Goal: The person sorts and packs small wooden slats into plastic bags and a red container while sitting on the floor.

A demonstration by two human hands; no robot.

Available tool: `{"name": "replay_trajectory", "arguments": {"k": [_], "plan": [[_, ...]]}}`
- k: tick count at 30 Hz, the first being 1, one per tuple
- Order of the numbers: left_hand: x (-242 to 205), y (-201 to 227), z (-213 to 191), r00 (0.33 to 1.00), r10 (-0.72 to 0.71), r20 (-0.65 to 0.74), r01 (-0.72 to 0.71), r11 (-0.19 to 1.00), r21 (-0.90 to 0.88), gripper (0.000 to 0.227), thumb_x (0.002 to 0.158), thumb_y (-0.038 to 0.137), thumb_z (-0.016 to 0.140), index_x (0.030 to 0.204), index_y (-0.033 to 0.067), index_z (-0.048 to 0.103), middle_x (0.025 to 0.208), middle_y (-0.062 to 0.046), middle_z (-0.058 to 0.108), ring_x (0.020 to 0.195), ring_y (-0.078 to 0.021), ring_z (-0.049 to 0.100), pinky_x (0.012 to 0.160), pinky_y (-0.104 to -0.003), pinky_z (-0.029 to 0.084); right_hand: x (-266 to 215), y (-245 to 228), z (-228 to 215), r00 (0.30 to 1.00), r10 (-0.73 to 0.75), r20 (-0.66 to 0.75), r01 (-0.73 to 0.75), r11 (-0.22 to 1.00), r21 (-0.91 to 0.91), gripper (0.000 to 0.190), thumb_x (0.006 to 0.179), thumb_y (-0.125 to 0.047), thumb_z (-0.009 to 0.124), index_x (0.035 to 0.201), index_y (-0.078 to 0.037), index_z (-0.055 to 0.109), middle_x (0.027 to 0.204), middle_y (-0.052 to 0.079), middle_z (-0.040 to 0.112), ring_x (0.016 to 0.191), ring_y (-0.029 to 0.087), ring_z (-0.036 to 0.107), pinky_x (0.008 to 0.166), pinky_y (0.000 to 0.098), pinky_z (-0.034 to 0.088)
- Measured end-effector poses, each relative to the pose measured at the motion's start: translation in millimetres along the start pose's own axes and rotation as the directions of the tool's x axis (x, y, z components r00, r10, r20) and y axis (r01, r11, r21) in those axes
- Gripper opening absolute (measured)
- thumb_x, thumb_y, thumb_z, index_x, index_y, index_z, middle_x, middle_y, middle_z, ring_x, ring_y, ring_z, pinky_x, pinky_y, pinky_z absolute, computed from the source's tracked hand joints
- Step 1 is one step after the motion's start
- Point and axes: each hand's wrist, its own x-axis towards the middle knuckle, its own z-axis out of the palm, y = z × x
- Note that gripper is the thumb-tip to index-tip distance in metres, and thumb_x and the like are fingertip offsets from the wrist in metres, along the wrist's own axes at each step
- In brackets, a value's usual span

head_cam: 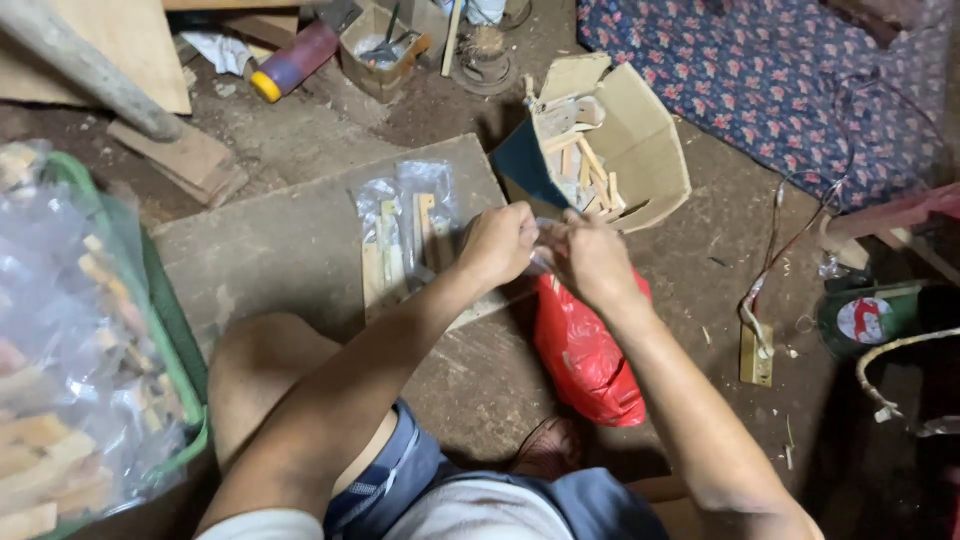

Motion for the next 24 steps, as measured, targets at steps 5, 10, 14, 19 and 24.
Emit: {"name": "replay_trajectory", "arguments": {"k": [5, 10, 14, 19, 24], "plan": [[5, 8, -11, 0.996, -0.092, 0.007, 0.093, 0.995, -0.037, 0.017, 0.096, 0.020, 0.058, 0.092, 0.0069, 0.068, 0.091, -0.021, 0.074, 0.097, -0.0427, 0.073, 0.079, -0.050, 0.058, -2, 12, 23, 0.990, 0.143, -0.022, -0.129, 0.943, 0.306, 0.010, 0.080, -0.012, 0.073, 0.089, -0.017, 0.076, 0.080, 0.010, 0.075, 0.086, 0.036, 0.074, 0.071, 0.0478, 0.059], [10, 14, -18, 0.990, -0.136, -0.031, 0.138, 0.988, 0.072, 0.017, 0.096, 0.024, 0.058, 0.095, 0.0125, 0.070, 0.086, -0.016, 0.075, 0.093, -0.0385, 0.074, 0.082, -0.049, 0.058, 34, 77, -14, 0.908, 0.375, -0.187, -0.247, 0.840, 0.483, 0.010, 0.090, -0.022, 0.077, 0.099, -0.019, 0.080, 0.086, 0.012, 0.077, 0.093, 0.033, 0.075, 0.079, 0.0465, 0.058], [16, 9, -10, 0.992, -0.107, -0.070, 0.119, 0.972, 0.203, 0.015, 0.094, 0.026, 0.058, 0.086, 0.0156, 0.067, 0.071, -0.008, 0.072, 0.079, -0.0324, 0.076, 0.074, -0.044, 0.059, 98, 226, 67, 0.750, 0.658, -0.069, -0.608, 0.727, 0.321, 0.007, 0.087, -0.041, 0.074, 0.093, -0.040, 0.077, 0.093, -0.006, 0.076, 0.100, 0.026, 0.073, 0.087, 0.0447, 0.058], [17, -5, 3, 0.983, 0.022, -0.184, 0.020, 0.974, 0.224, 0.012, 0.089, 0.025, 0.062, 0.082, 0.0149, 0.064, 0.064, -0.010, 0.068, 0.071, -0.0343, 0.075, 0.066, -0.046, 0.059, 132, 290, 182, 0.778, 0.581, 0.238, -0.590, 0.806, -0.039, 0.036, 0.089, -0.039, 0.063, 0.110, -0.015, 0.079, 0.110, 0.013, 0.078, 0.111, 0.035, 0.072, 0.093, 0.0468, 0.058], [27, -22, 6, 0.982, 0.065, -0.179, -0.016, 0.965, 0.261, 0.013, 0.091, 0.028, 0.058, 0.090, 0.0167, 0.065, 0.070, -0.010, 0.070, 0.078, -0.0362, 0.076, 0.071, -0.051, 0.057, 143, 230, 157, 0.637, 0.701, 0.322, -0.703, 0.699, -0.132, 0.049, 0.084, -0.043, 0.064, 0.114, -0.007, 0.077, 0.118, 0.011, 0.077, 0.116, 0.031, 0.071, 0.094, 0.0477, 0.059]]}}
